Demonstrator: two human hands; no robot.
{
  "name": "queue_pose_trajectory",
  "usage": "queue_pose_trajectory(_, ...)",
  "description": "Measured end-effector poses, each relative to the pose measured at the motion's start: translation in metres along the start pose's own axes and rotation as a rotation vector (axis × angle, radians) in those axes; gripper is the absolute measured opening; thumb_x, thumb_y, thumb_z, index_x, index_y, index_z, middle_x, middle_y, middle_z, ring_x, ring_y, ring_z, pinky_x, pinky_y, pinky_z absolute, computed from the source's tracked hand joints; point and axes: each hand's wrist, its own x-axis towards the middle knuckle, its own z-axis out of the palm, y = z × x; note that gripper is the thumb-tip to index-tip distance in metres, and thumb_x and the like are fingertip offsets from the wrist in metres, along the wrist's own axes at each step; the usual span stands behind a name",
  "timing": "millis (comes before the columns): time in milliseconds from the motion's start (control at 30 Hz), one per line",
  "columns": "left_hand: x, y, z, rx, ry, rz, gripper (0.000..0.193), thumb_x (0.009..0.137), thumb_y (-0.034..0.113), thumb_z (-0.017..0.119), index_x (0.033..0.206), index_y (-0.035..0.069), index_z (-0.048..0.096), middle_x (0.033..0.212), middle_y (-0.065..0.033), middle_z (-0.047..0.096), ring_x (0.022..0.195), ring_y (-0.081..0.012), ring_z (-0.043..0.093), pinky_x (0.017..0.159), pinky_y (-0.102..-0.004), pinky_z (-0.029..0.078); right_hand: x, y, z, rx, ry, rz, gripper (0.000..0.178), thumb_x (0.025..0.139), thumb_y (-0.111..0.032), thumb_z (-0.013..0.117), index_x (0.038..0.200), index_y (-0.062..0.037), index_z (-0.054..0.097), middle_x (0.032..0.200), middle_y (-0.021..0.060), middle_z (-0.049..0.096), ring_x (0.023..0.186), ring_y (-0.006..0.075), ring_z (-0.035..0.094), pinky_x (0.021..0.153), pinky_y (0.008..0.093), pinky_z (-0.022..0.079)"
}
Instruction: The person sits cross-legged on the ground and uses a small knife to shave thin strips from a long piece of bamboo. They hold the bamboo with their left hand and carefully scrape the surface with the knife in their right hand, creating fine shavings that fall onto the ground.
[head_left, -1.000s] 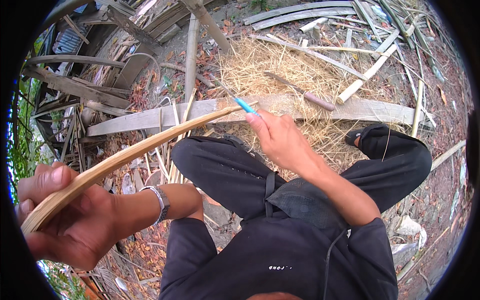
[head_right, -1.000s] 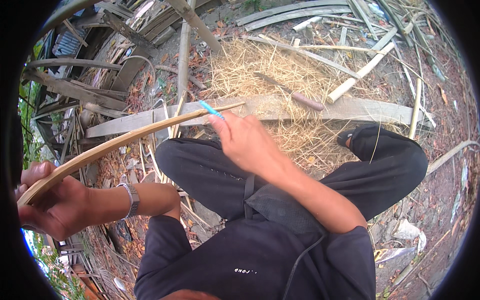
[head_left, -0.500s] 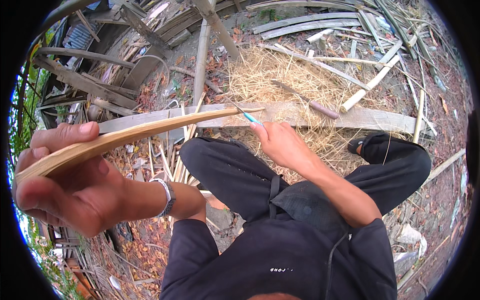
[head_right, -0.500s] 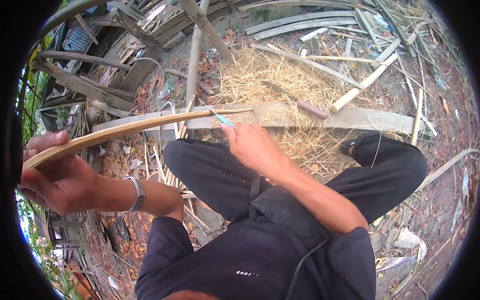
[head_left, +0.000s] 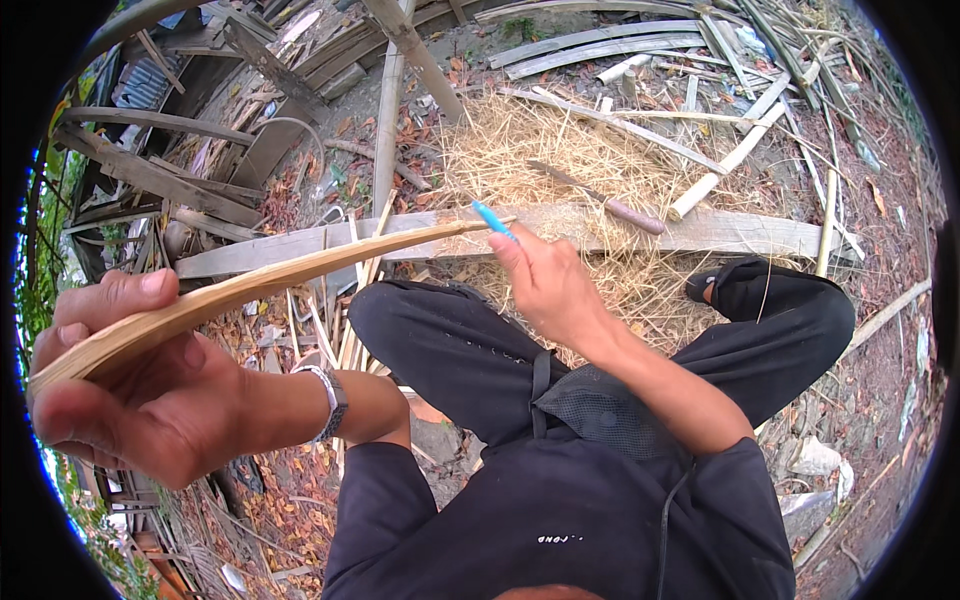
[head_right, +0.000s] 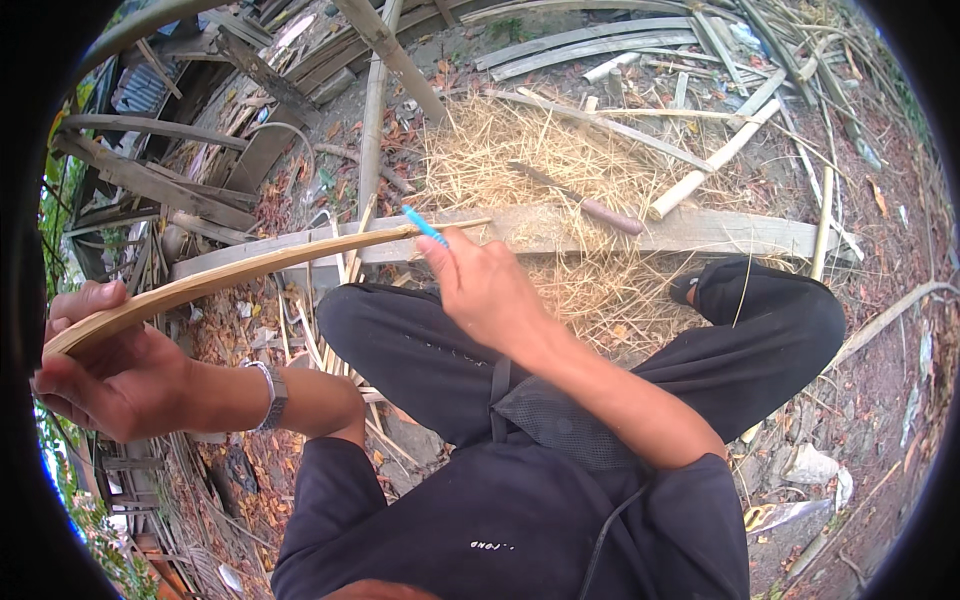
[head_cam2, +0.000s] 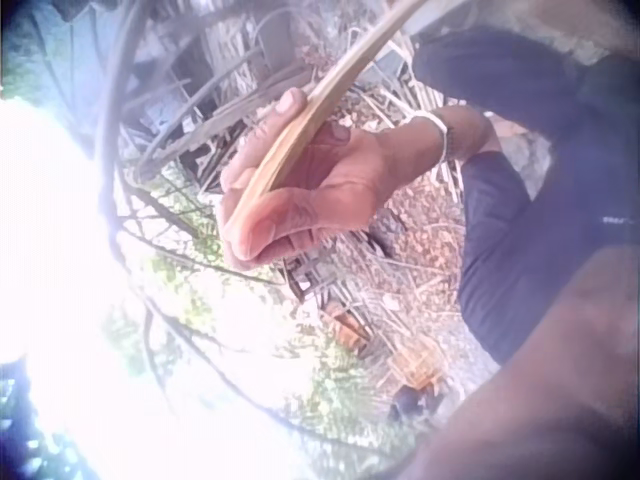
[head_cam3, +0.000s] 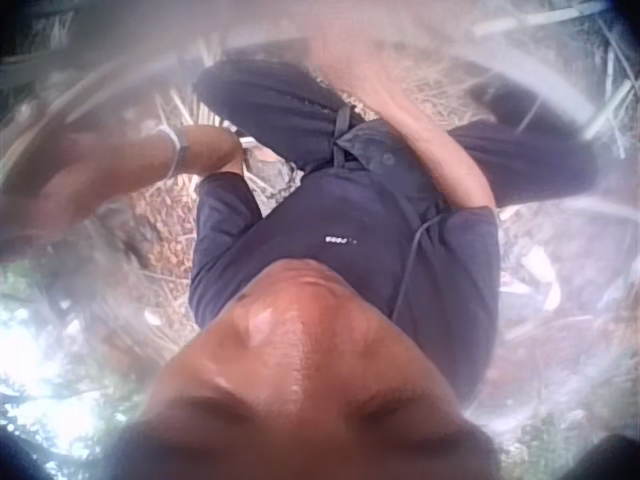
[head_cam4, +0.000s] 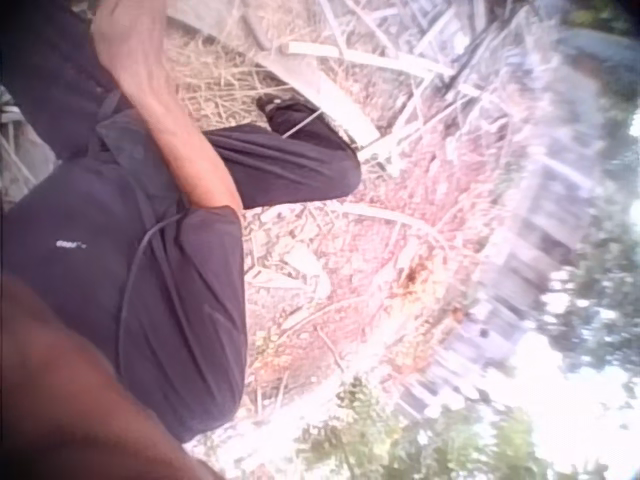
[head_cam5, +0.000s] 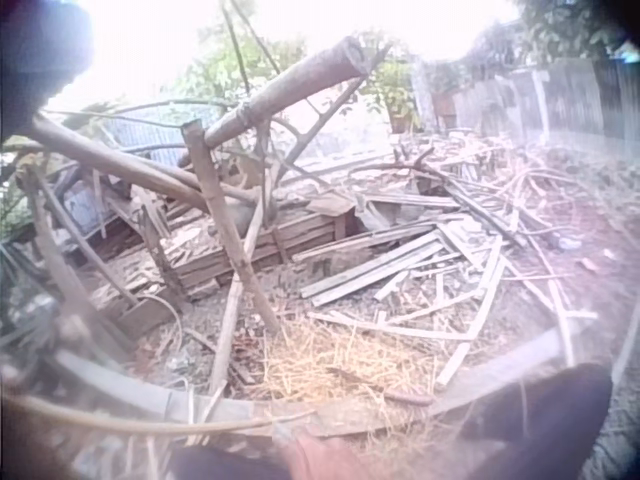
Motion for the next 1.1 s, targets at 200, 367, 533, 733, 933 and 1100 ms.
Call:
queue_pose_trajectory(200, 0.0, 0.002, 0.02, 0.358, 0.158, 0.056, 0.044, 0.103, 0.038, 0.033, 0.09, -0.002, 0.045, 0.062, -0.0225, 0.055, 0.047, -0.0171, 0.043, 0.046, -0.0251, 0.036, 0.013, -0.002, -0.005, -0.248, -0.203, 0.431, 0.057, 0.103, -0.04, 0.033, 0.083, 0.0063, 0.06, 0.065, 0.0251, 0.057, 0.062, 0.0341, 0.06, 0.064, 0.0469, 0.046)
queue_pose_trajectory(367, -0.002, -0.003, 0.012, -0.355, -0.023, -0.005, 0.049, 0.102, 0.043, 0.034, 0.099, -0.003, 0.048, 0.067, -0.0236, 0.054, 0.047, -0.013, 0.034, 0.046, -0.0256, 0.027, -0.003, -0.016, 0.002, 0.184, 0.011, 0.031, 0.048, 0.102, -0.032, 0.041, 0.077, 0.0059, 0.056, 0.055, 0.0234, 0.052, 0.05, 0.0408, 0.051, 0.053, 0.0475, 0.041)
queue_pose_trajectory(533, -0.004, -0.011, -0.01, -0.265, -0.019, 0.017, 0.052, 0.101, 0.047, 0.035, 0.103, -0.003, 0.049, 0.068, -0.0247, 0.054, 0.045, -0.0125, 0.03, 0.047, -0.026, 0.026, -0.007, -0.028, 0.015, -0.036, -0.122, 0.3, 0.044, 0.101, -0.032, 0.043, 0.08, 0.004, 0.056, 0.058, 0.0269, 0.053, 0.056, 0.0458, 0.054, 0.055, 0.0503, 0.041)
queue_pose_trajectory(733, -0.007, -0.007, 0.002, -0.059, 0.134, 0.047, 0.044, 0.102, 0.039, 0.037, 0.098, -0.003, 0.048, 0.06, -0.0219, 0.052, 0.042, -0.0149, 0.035, 0.044, -0.0258, 0.029, -0.014, -0.026, 0.019, 0.002, 0.048, 0.071, 0.044, 0.101, -0.032, 0.043, 0.083, 0.006, 0.057, 0.056, 0.0252, 0.054, 0.05, 0.0465, 0.052, 0.049, 0.0507, 0.042)
queue_pose_trajectory(933, -0.008, 0.012, 0.011, 0.391, 0.248, 0.039, 0.038, 0.101, 0.034, 0.041, 0.088, -0.001, 0.046, 0.057, -0.0186, 0.051, 0.044, -0.0184, 0.044, 0.046, -0.0275, 0.036, -0.011, -0.001, 0.001, -0.228, -0.2, 0.383, 0.05, 0.103, -0.034, 0.037, 0.084, 0.0068, 0.059, 0.052, 0.023, 0.053, 0.046, 0.0389, 0.054, 0.045, 0.0469, 0.042)
queue_pose_trajectory(1100, -0.014, 0.012, 0.011, 0.125, 0.243, 0.035, 0.041, 0.101, 0.037, 0.04, 0.091, -0.001, 0.048, 0.06, -0.0212, 0.052, 0.042, -0.0133, 0.033, 0.043, -0.0241, 0.027, -0.018, -0.013, -0.001, -0.126, -0.099, 0.139, 0.047, 0.101, -0.034, 0.042, 0.084, 0.0057, 0.06, 0.053, 0.0241, 0.055, 0.052, 0.0417, 0.059, 0.051, 0.0489, 0.047)
